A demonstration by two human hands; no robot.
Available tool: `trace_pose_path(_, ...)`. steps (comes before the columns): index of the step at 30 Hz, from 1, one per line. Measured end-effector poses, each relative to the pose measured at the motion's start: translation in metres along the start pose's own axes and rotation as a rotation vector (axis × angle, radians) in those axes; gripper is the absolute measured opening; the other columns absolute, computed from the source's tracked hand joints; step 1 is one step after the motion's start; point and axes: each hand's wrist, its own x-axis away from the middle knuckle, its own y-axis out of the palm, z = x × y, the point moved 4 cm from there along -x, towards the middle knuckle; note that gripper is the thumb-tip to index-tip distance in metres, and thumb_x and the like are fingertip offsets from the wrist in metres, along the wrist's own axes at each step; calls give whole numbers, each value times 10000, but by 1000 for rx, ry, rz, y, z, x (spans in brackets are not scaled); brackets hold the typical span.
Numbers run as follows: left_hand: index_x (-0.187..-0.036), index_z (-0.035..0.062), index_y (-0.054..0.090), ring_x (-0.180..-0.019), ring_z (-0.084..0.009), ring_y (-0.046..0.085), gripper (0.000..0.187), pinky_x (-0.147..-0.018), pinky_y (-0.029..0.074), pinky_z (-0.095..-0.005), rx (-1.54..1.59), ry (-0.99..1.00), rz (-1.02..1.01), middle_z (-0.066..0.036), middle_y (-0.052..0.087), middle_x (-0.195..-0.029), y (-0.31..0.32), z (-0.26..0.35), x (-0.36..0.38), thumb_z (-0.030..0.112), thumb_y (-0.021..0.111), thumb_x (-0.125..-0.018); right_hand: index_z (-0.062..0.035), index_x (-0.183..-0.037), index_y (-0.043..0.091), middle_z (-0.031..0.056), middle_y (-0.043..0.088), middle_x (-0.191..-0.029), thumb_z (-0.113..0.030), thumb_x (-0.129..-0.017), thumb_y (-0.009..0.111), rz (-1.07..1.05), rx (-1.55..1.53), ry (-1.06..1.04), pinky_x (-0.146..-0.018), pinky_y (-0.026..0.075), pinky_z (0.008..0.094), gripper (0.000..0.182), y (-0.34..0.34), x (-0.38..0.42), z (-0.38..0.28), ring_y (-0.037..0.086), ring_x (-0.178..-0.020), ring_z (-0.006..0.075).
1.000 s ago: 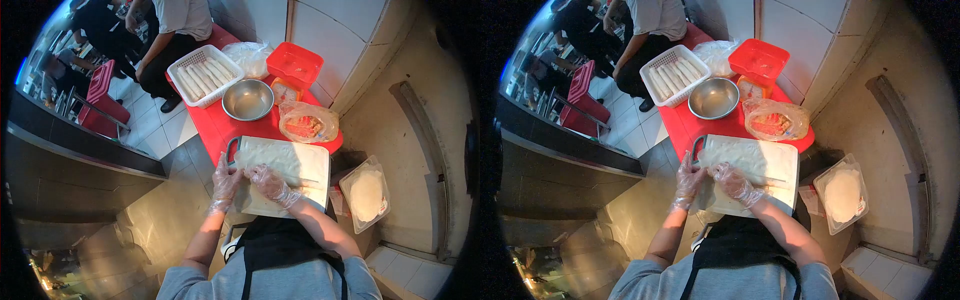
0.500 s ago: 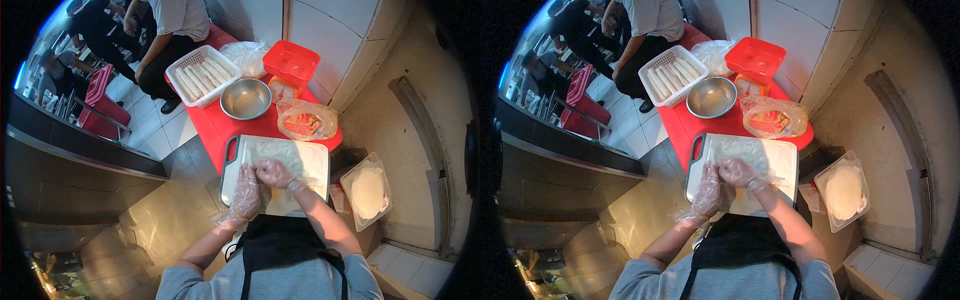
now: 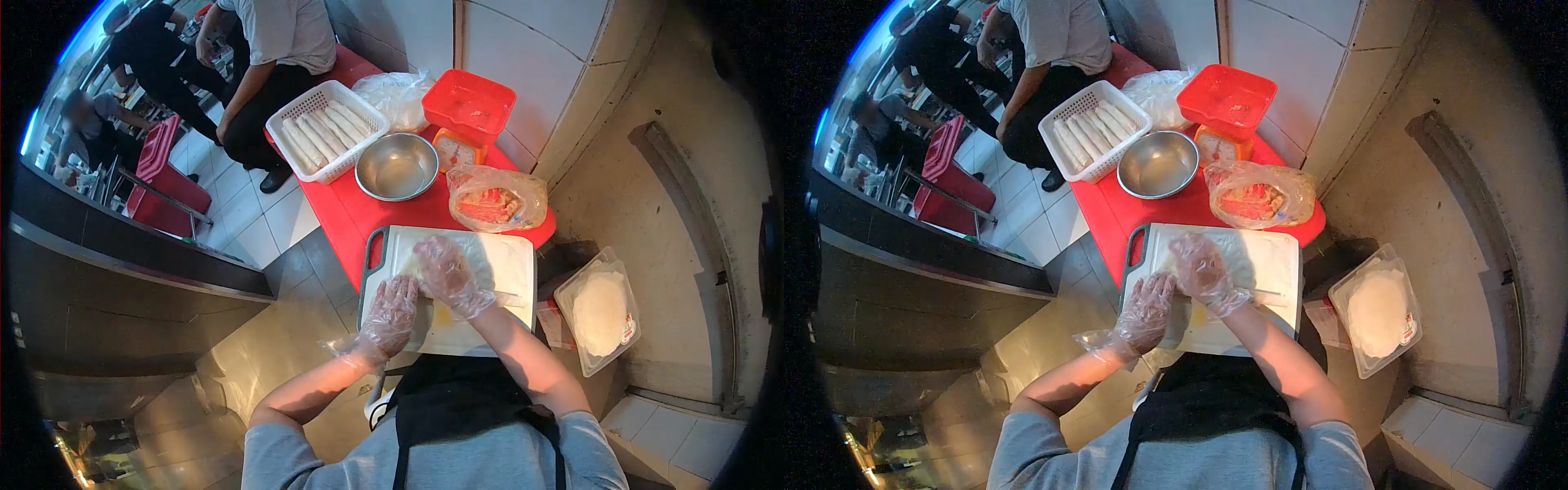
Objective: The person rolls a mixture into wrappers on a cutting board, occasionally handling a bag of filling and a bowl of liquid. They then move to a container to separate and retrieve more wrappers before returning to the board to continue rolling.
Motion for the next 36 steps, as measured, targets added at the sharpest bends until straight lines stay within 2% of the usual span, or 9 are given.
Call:
trace_pose_path(3, -1403, -74, 418, -1385, -376, 395, 564, -1161, 293, -509, -52, 38, -46, -234, 445, -1449, 6, -4, 2, 108, 486, -874, -53, -1347, 544, 163, 540, -1404, -277, -898, 588, -133, -123, -359, -1079, 392, 515, 504, 4, 6, -9, 475, -1346, 304)
trace_pose_path(6, -1373, -58, 452, -1295, -371, 473, 519, -1080, 385, -489, -15, 77, 20, -227, 492, -1392, 2, -7, 0, 106, 481, -882, -70, -1394, 521, 126, 489, -1475, -315, -939, 541, -459, -46, -115, -1141, 322, 502, 517, 13, -2, 7, 429, -1391, 283)
trace_pose_path(12, -1361, 22, 528, -939, -339, 693, 423, -779, 547, -445, 158, 103, -23, -168, 706, -1050, -16, -66, -38, 103, 513, -946, -80, -1337, 573, 126, 564, -1390, -332, -947, 540, -251, 224, -209, -1132, 317, 478, 466, 11, -34, 46, 491, -1323, 309)
trace_pose_path(13, -1325, 16, 562, -973, -327, 687, 404, -809, 540, -436, 531, 60, -26, -155, 711, -1085, -21, -76, -47, 96, 585, -930, -85, -1319, 591, 121, 592, -1358, -323, -944, 547, -192, 220, -195, -1113, 345, 477, 447, 8, -36, 46, 514, -1299, 315)
trace_pose_path(17, -1322, 32, 577, -904, -299, 692, 504, -796, 546, -398, 741, 61, -20, -134, 722, -965, 4, -97, -68, 125, 707, -844, -114, -1209, 663, 107, 668, -1206, -244, -925, 570, -190, -177, -138, -975, 455, 470, 326, -6, 1, 9, 612, -1132, 308)
trace_pose_path(24, -1235, 105, 657, -978, -303, 637, 502, -913, 497, -412, 626, 95, 197, -84, 702, -1055, -9, -89, -78, 111, 777, -747, -126, -1155, 705, 100, 697, -1106, -227, -939, 604, -384, -184, -150, -945, 441, 468, 259, -18, 13, -18, 622, -1051, 307)
trace_pose_path(30, -1215, 141, 667, -1108, -306, 597, 453, -935, 476, -421, 616, -47, 152, -76, 692, -1094, -15, -87, -106, 189, 775, -777, -133, -1116, 705, 99, 685, -1112, -240, -935, 606, -239, -252, -111, -985, 427, 464, 232, -13, 20, -14, 611, -1088, 299)
trace_pose_path(33, -1189, 119, 668, -1034, -333, 630, 388, -919, 486, -442, 510, 125, 478, -112, 695, -1067, -12, -86, -104, 171, 742, -811, -130, -1082, 703, 105, 678, -1106, -254, -938, 601, -238, -236, -137, -984, 427, 465, 216, -12, 22, -13, 610, -1085, 306)
trace_pose_path(36, -1165, 98, 666, -989, -348, 650, 304, -934, 481, -460, 514, 246, 371, -140, 691, -1049, 19, -91, -68, 156, 697, -868, -123, -1057, 700, 114, 674, -1075, -269, -938, 600, -369, -227, -100, -953, 445, 464, 213, -17, 14, -13, 620, -1053, 326)
